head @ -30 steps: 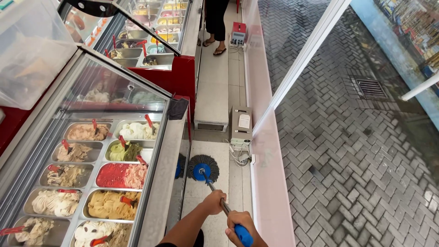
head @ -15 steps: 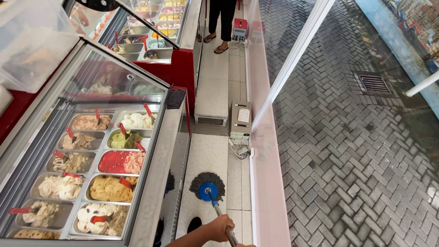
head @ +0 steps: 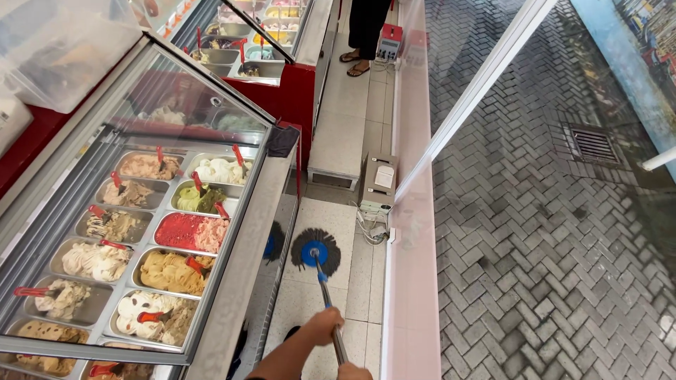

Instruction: Mopping the tiled floor area behind the display freezer in an ice cream shop.

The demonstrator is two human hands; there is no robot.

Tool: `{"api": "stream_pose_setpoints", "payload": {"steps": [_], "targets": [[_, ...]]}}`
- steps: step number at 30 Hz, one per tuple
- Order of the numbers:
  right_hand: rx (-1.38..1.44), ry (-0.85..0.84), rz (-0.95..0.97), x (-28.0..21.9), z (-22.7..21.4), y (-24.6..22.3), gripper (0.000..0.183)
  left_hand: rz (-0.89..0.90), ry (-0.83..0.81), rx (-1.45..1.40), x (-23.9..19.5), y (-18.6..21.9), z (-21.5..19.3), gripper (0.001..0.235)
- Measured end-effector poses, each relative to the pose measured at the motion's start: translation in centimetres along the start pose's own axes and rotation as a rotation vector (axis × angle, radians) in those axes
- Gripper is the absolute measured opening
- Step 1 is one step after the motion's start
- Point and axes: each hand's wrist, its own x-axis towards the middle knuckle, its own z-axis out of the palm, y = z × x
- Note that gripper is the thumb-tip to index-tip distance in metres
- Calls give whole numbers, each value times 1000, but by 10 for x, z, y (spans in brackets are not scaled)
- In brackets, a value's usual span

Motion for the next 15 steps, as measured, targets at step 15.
{"api": "stream_pose_setpoints", "payload": {"steps": [15], "targets": [[691,947,-1427,-180,-222,-44,25,14,490,-252,106,-73,-82,25]]}}
